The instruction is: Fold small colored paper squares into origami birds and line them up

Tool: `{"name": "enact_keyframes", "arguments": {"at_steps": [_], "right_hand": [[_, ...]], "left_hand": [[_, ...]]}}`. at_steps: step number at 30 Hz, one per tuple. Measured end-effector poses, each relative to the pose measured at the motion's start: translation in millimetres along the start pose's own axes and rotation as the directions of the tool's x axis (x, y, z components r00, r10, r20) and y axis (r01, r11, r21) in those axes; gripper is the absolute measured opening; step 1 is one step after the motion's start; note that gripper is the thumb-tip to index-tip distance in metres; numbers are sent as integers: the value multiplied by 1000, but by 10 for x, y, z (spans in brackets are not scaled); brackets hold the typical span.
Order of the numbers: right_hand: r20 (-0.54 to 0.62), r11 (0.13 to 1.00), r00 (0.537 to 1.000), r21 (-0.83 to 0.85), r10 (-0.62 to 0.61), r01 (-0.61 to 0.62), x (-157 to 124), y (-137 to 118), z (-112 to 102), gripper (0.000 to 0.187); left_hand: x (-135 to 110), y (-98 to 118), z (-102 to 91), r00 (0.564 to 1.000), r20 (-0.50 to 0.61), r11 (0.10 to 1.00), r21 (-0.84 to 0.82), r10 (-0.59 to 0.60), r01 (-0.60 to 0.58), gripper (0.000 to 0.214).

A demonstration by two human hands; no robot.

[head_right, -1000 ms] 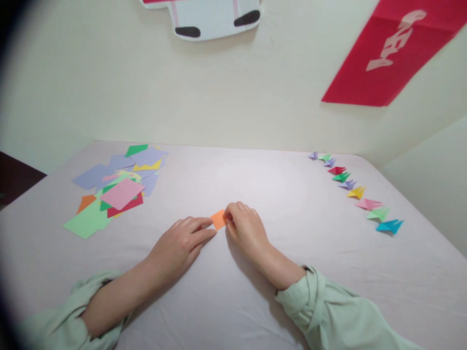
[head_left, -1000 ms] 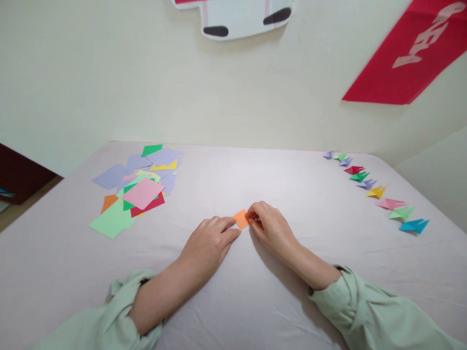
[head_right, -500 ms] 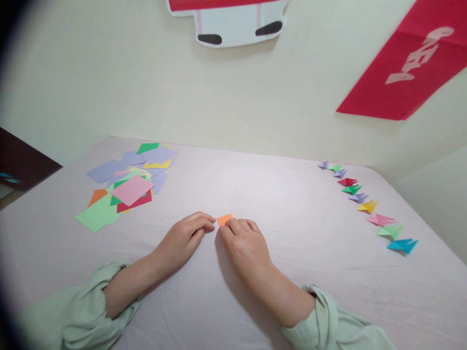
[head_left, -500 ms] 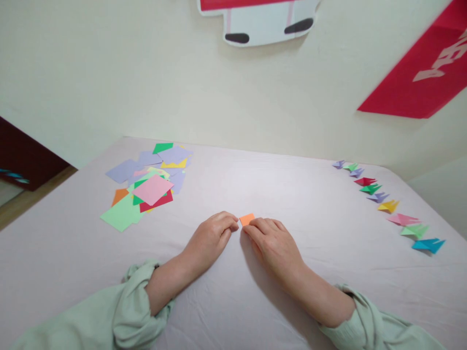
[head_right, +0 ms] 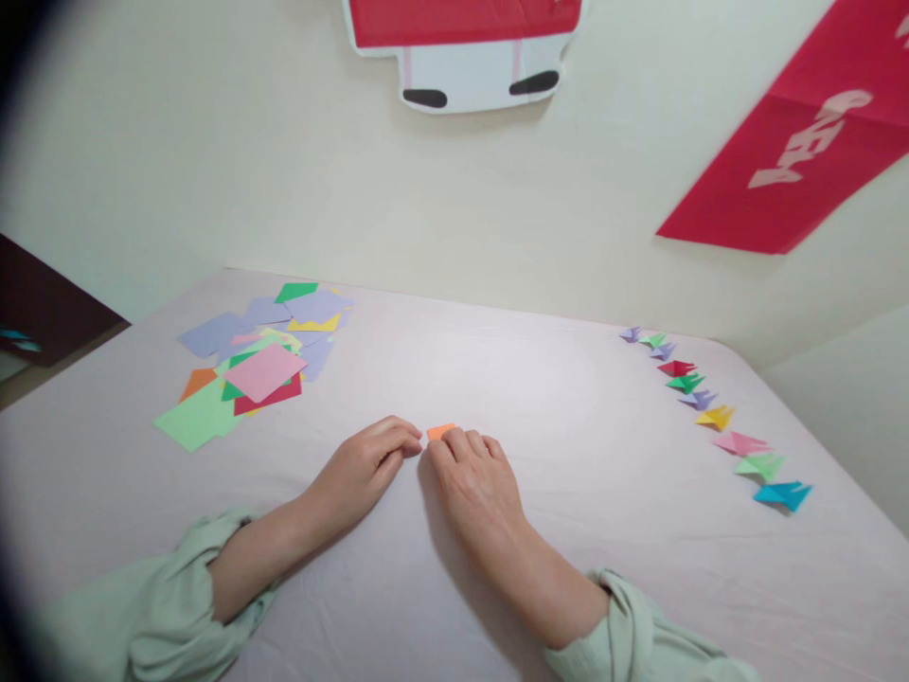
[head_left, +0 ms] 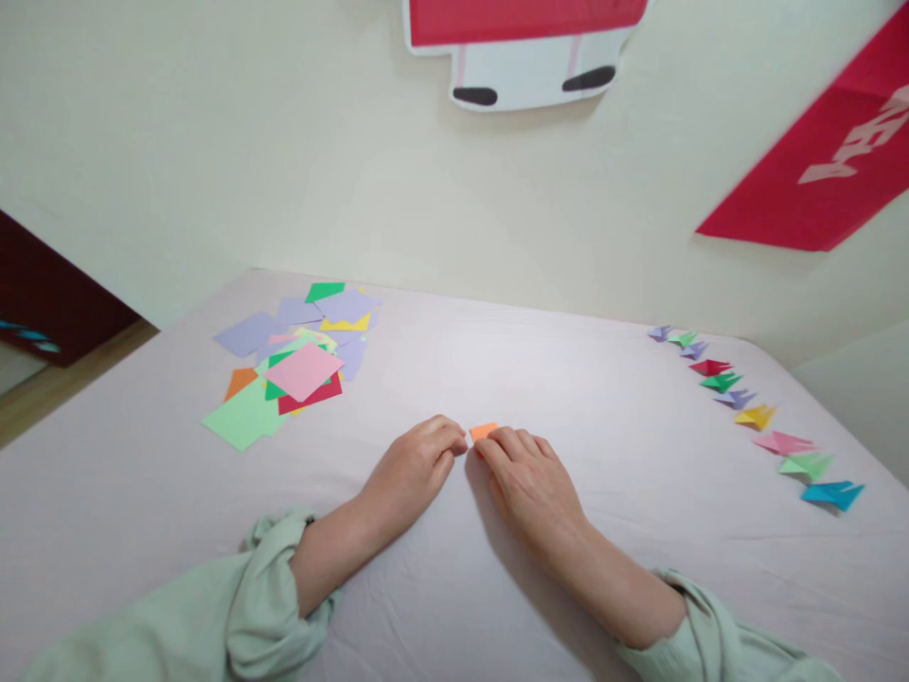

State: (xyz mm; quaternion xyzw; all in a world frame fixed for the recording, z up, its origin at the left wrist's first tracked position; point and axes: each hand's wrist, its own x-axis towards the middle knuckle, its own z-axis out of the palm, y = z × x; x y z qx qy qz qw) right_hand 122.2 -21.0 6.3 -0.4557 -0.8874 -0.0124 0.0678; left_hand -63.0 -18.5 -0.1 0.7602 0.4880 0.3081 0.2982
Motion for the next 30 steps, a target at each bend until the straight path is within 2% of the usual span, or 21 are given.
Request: {"name": "enact_keyframes", "arguments": {"at_steps": [16,18,20,22,24,27,30], "right_hand": [[-8,997,999,62,43,-42,141,5,29,27],[-30,989,998,137,54,-49,126,37,55,32],[-66,951,994,304,85,-61,94,94,79,37],[-128,864,981,499,143,-61,64,169,96,41],[-171,783,959,618,226,-75,54,244,107,39],[-167,739,944,665,286,-106,75,321,120,32],[-155,736,947,668,281,-109,96,347,139,31]], "left_hand": [[-3,-23,11,999,0,998,52,37,-37,26],[-1,-19,14,999,-6,998,59,39,-39,28],[1,-10,21,1000,-11,996,82,29,-28,30],[3,1,42,1000,-15,991,131,10,-8,30],[11,16,79,1000,-27,979,204,-8,14,32],[47,52,145,999,-37,946,324,-8,20,40],[110,107,189,999,-34,930,365,-18,29,33]]}}
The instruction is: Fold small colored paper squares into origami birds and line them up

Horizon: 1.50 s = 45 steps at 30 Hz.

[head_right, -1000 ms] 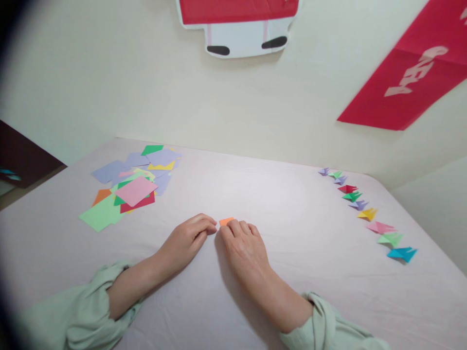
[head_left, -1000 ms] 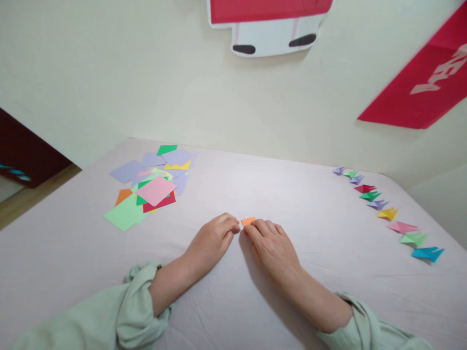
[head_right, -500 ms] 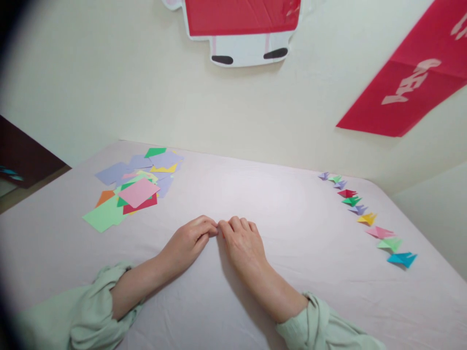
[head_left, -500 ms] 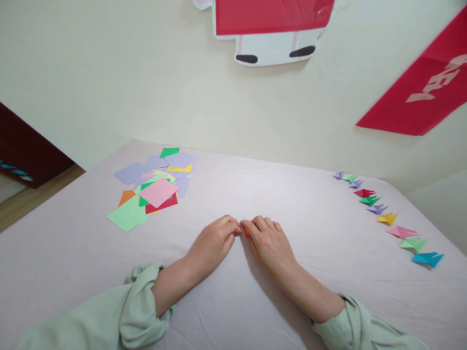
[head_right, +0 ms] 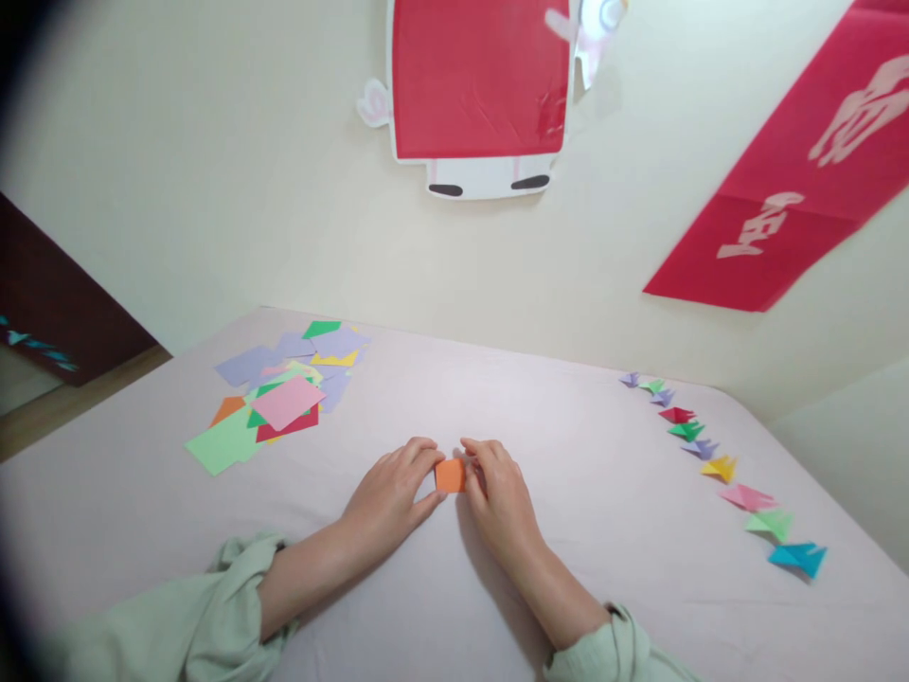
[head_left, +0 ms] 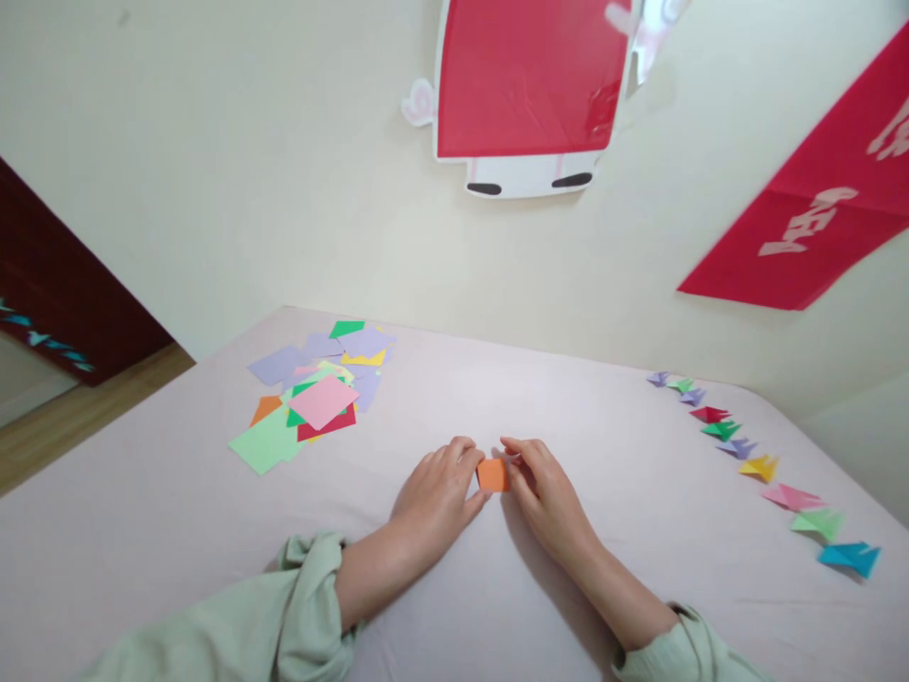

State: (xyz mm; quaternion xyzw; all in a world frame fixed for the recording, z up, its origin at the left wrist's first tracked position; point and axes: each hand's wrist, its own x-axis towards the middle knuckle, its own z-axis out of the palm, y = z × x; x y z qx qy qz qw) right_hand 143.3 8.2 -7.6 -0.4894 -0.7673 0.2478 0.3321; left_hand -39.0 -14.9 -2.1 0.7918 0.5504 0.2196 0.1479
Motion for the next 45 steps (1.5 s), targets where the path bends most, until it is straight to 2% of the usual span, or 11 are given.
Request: {"name": "enact_keyframes", "arguments": {"at_steps": [4,7,11,14,18,22,27,30,35,40,45], "right_hand": [[3,999,1000,36,-14,14,-4,24,17,33],[17,997,1000,73,-6,5,1,11,18,33],[75,990,997,140,16,-27,27,-86,-6,20],[127,973,991,217,52,-79,43,-149,-30,14],[102,932,988,335,113,-141,55,-128,-35,16],[106,892,988,428,112,-147,69,-87,-20,18],[135,905,985,396,112,-157,69,-111,-10,23],[151,914,984,379,97,-148,64,-120,-9,28],[139,832,984,528,113,-170,77,-101,-11,22],[136,814,979,544,152,-202,73,-73,2,23],[117,818,981,542,154,-193,49,-92,16,19]], "left_hand": [[72,43,9,999,-20,996,-90,-27,26,18],[102,14,27,998,-25,963,-264,-64,55,10],[136,-45,29,985,-6,831,-538,-171,141,6],[163,-51,-4,978,10,751,-639,-209,167,4],[191,-21,-58,977,46,713,-677,-207,182,5],[208,-9,-67,979,117,713,-672,-165,200,16],[220,-19,-55,970,138,615,-752,-201,235,25],[222,-33,-58,962,139,594,-763,-236,256,29],[208,-46,-63,975,140,650,-727,-175,221,29],[181,-30,-65,983,144,715,-675,-115,182,23],[209,-36,-61,983,140,597,-781,-121,184,16]]}}
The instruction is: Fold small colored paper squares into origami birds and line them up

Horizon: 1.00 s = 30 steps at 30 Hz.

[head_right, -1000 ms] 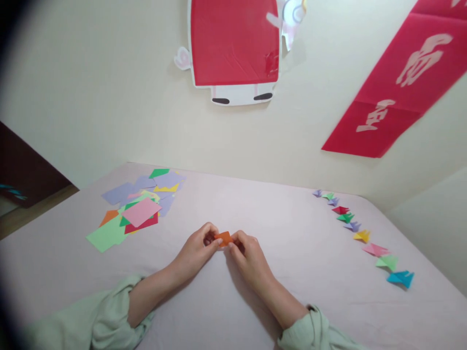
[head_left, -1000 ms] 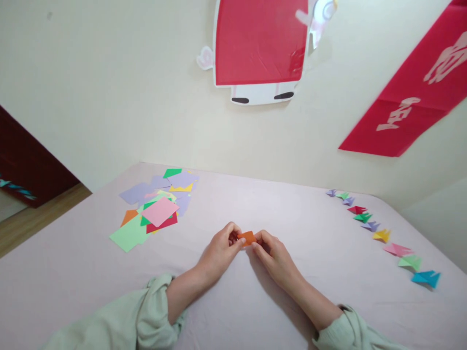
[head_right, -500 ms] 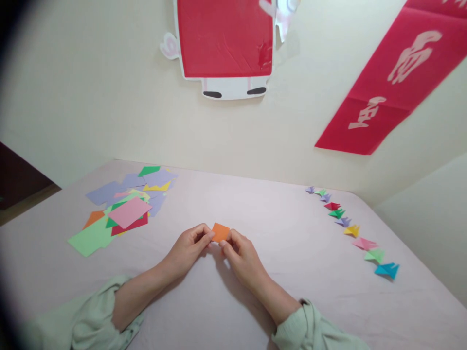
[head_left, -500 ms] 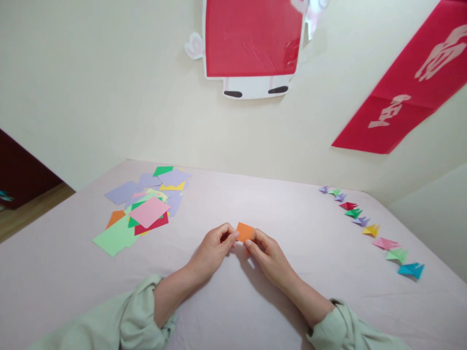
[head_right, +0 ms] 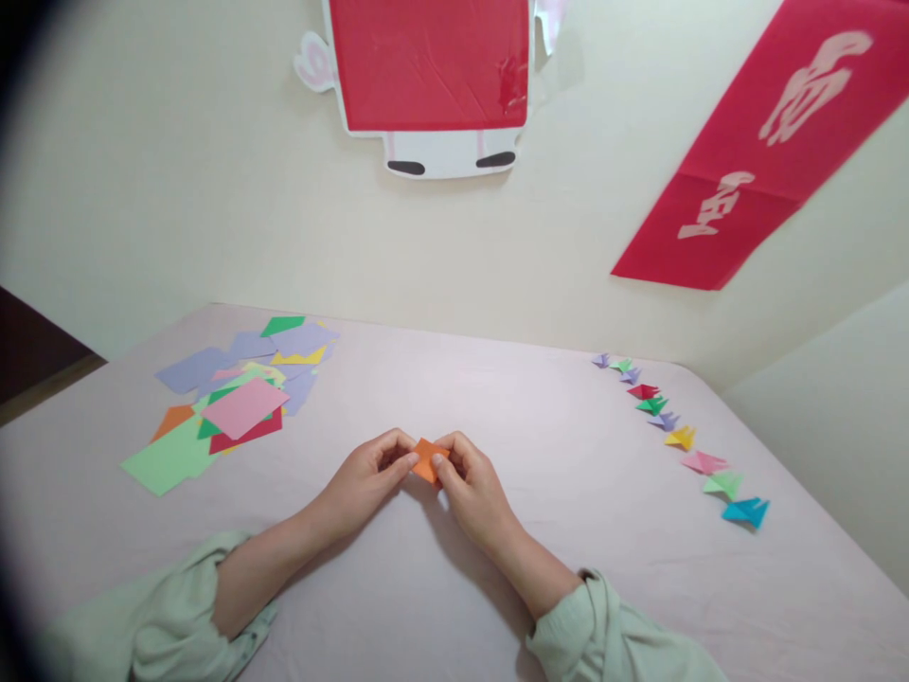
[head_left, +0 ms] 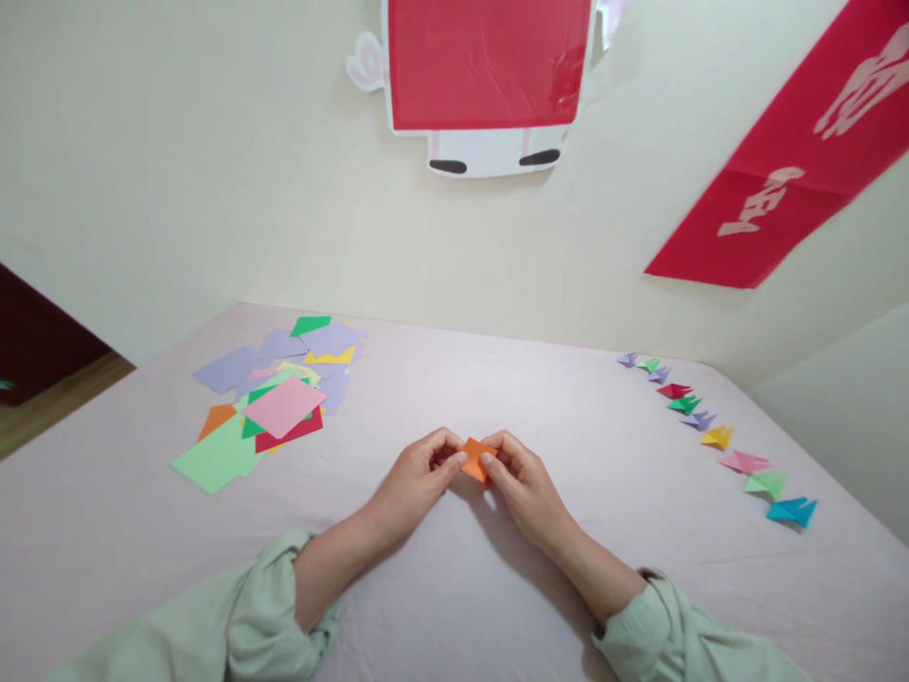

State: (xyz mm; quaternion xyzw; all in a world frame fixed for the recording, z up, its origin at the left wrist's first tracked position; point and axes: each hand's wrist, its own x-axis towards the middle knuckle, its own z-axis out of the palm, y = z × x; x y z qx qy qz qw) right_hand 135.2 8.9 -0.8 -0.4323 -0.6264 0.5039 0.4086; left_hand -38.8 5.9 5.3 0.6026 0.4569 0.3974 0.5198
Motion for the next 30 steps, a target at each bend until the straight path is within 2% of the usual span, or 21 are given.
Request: {"name": "enact_keyframes", "arguments": {"at_steps": [2,5,8,12,15,19,24,30], "right_hand": [[-41,1000,999,-20,-23,23,-14,-8,-1,19],[-81,989,988,-82,-129,122,-31,-8,-19,28],[-18,960,971,-156,-238,232,-42,-2,-38,29],[52,925,958,-250,-283,286,-50,-17,-35,26],[36,939,971,-246,-238,239,-46,-38,-28,21],[11,984,992,-124,-126,127,-28,-43,-26,8],[-4,998,999,17,-54,55,-13,-30,-14,16],[-48,999,998,37,-34,36,0,-30,9,23]], "left_hand": [[19,12,-15,998,-25,997,-53,-65,64,17],[36,55,-46,987,-51,985,-88,-152,147,20],[40,90,-67,984,-54,980,-114,-172,165,23],[46,72,-68,987,-4,980,-120,-161,160,25],[48,43,-64,989,44,983,-116,-138,142,25],[37,29,-54,989,73,986,-96,-129,136,22],[20,13,-33,988,91,987,-92,-123,131,18],[4,-19,-24,991,106,993,-77,-78,86,21]]}}
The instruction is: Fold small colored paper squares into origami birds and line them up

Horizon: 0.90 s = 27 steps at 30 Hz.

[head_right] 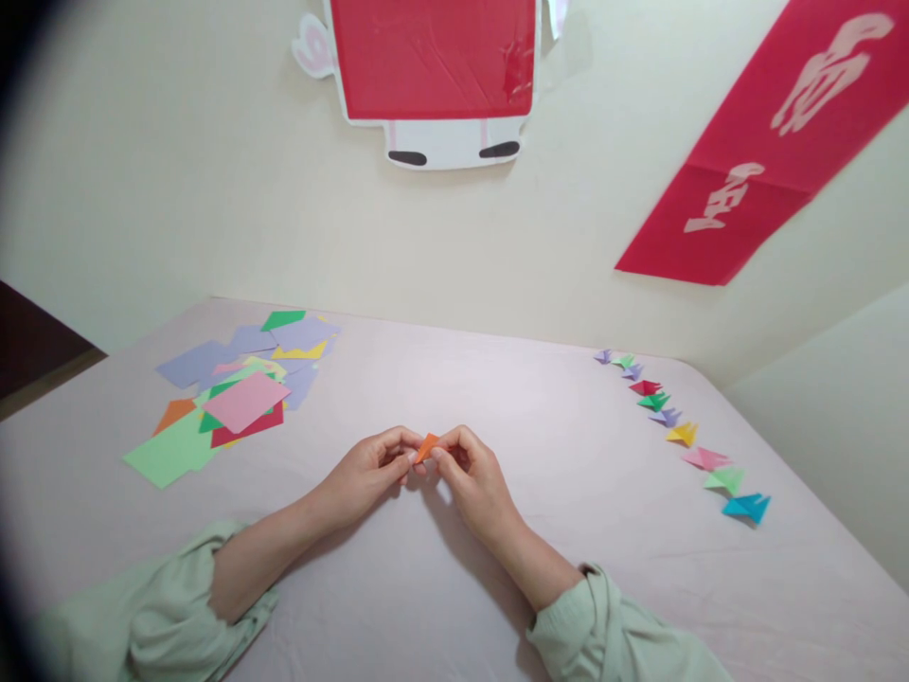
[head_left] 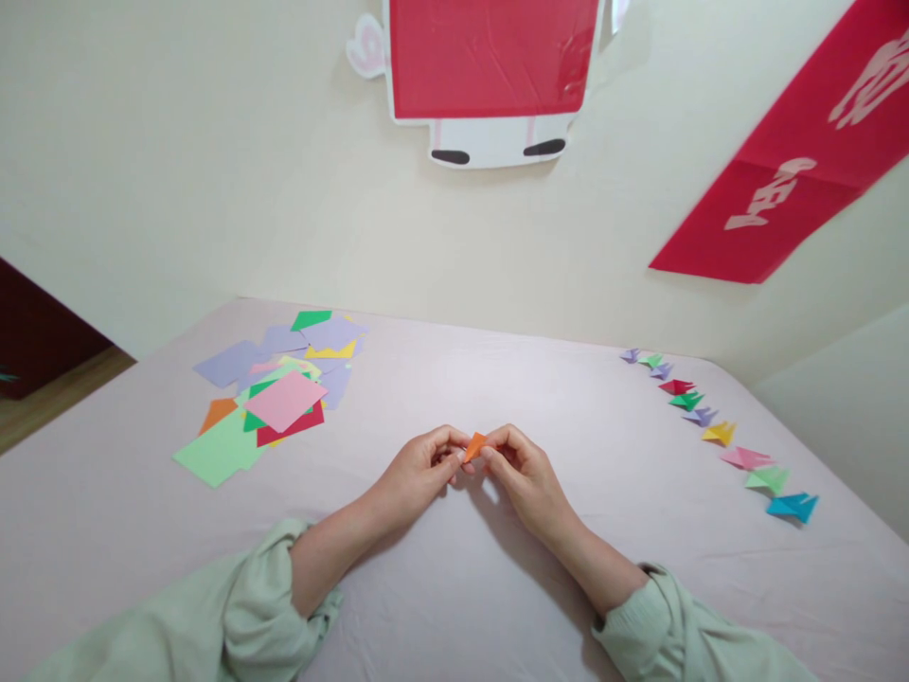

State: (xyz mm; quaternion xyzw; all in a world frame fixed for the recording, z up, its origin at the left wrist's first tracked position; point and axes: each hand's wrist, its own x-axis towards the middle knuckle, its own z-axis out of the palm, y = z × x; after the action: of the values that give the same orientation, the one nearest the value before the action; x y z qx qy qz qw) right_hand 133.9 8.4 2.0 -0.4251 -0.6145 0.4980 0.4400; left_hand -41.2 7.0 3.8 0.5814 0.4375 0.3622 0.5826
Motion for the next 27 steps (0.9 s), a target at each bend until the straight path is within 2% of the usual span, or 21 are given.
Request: {"name": "enact_keyframes", "arguments": {"at_steps": [6,14,27], "right_hand": [[-50,999,998,-22,29,-30,9,7,-2,28],[-35,999,999,-31,33,-34,10,30,1,27],[-19,997,997,27,76,-75,16,63,9,25]], "left_hand": [[-24,-1,37,999,-7,998,46,32,-32,22],[-47,24,97,999,-44,1000,-13,0,-1,17],[-51,-1,93,998,-50,999,38,41,-39,16]]}}
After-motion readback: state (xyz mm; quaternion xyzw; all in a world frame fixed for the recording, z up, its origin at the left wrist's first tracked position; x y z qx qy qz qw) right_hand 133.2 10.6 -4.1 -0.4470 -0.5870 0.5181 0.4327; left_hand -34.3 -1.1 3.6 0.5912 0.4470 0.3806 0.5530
